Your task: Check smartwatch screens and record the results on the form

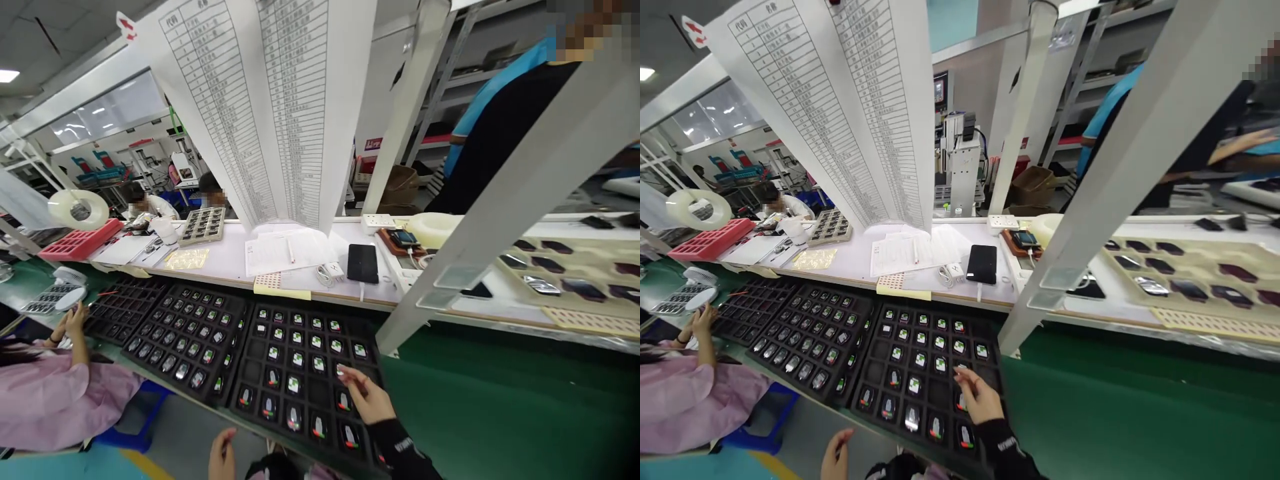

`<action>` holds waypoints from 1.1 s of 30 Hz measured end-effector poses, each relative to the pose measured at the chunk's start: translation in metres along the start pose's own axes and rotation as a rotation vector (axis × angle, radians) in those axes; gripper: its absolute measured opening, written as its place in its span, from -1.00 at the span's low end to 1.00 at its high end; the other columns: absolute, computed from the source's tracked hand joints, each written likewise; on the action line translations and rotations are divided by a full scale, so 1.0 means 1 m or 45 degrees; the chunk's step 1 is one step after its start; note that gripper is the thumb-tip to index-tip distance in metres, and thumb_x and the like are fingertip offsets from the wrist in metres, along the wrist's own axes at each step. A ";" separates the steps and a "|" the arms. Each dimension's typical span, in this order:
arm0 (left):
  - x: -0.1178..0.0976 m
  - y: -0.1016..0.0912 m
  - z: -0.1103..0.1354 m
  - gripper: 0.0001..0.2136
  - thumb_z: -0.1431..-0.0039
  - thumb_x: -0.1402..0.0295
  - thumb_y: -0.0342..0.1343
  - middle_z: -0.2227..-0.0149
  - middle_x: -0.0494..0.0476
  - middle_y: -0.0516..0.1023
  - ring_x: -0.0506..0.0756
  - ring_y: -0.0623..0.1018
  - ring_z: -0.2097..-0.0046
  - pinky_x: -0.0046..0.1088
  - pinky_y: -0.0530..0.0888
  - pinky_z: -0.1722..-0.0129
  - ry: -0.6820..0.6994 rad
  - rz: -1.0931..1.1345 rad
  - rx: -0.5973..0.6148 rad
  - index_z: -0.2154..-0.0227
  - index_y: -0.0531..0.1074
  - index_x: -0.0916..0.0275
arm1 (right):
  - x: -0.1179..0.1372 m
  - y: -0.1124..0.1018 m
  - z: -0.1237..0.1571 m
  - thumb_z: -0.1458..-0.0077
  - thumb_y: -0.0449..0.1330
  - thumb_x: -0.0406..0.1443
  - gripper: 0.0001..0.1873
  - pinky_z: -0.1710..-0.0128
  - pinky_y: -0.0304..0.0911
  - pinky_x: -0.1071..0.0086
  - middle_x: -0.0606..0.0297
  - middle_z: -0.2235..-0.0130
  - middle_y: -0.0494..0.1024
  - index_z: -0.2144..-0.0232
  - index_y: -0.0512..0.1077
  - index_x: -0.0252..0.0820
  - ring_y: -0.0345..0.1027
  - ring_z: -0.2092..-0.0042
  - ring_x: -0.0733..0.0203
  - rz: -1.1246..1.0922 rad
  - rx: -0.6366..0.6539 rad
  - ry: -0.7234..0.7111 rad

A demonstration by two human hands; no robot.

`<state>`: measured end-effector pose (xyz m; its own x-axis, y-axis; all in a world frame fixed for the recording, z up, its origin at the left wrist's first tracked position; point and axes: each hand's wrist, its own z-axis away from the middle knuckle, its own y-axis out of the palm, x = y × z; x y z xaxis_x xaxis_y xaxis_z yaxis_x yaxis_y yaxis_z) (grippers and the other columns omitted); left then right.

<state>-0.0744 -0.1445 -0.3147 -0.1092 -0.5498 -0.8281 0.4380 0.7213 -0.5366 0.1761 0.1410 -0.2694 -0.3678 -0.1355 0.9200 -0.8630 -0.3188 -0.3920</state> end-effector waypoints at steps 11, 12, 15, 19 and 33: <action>-0.049 0.049 0.003 -0.69 -0.01 0.41 -0.12 0.18 0.24 0.49 0.16 0.46 0.06 -0.20 0.37 -0.07 0.311 -0.378 0.299 0.26 0.48 0.29 | -0.143 -0.079 0.077 0.26 0.04 -0.04 -0.48 0.09 0.37 0.07 0.05 0.25 0.51 0.28 0.52 -0.14 0.46 0.20 -0.09 0.315 -0.174 0.375; -0.050 0.053 0.008 -0.69 -0.02 0.45 -0.12 0.17 0.24 0.48 0.16 0.45 0.05 -0.21 0.36 -0.08 0.327 -0.437 0.305 0.25 0.48 0.29 | -0.151 -0.080 0.079 0.26 0.03 -0.03 -0.50 0.09 0.37 0.07 0.05 0.27 0.52 0.30 0.52 -0.13 0.46 0.21 -0.10 0.311 -0.145 0.418; -0.051 0.058 0.021 -0.68 -0.03 0.52 -0.12 0.07 0.26 0.44 0.16 0.42 -0.03 -0.22 0.32 -0.13 0.353 -0.577 0.316 0.21 0.48 0.30 | -0.162 -0.070 0.089 0.17 0.01 0.00 -0.50 0.10 0.36 0.07 0.09 0.31 0.52 0.28 0.51 -0.10 0.45 0.18 -0.11 0.241 -0.004 0.466; -0.045 0.056 0.038 -0.56 -0.02 0.59 -0.13 -0.15 0.27 0.31 0.18 0.24 -0.24 -0.21 0.20 -0.25 0.352 -0.648 0.366 0.04 0.43 0.30 | -0.153 -0.035 0.109 0.02 -0.05 -0.01 -0.43 0.05 0.32 0.10 0.12 0.31 0.45 0.08 0.46 -0.14 0.42 0.18 -0.03 0.235 -0.090 0.300; -0.047 0.045 0.052 -0.40 -0.12 0.54 -0.14 -0.35 0.14 -0.11 0.23 -0.14 -0.35 -0.09 0.14 -0.26 0.292 -0.770 0.686 -0.26 0.04 0.17 | -0.137 -0.049 0.101 -0.01 0.00 -0.29 -0.62 0.17 0.35 0.28 0.18 0.31 0.44 0.18 0.50 -0.24 0.38 0.41 0.22 0.435 -0.035 0.425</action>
<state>-0.0035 -0.1086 -0.2916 -0.6152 -0.6353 -0.4668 0.6057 -0.0019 -0.7957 0.3032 0.0804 -0.3761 -0.7195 0.0817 0.6897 -0.6803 -0.2829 -0.6762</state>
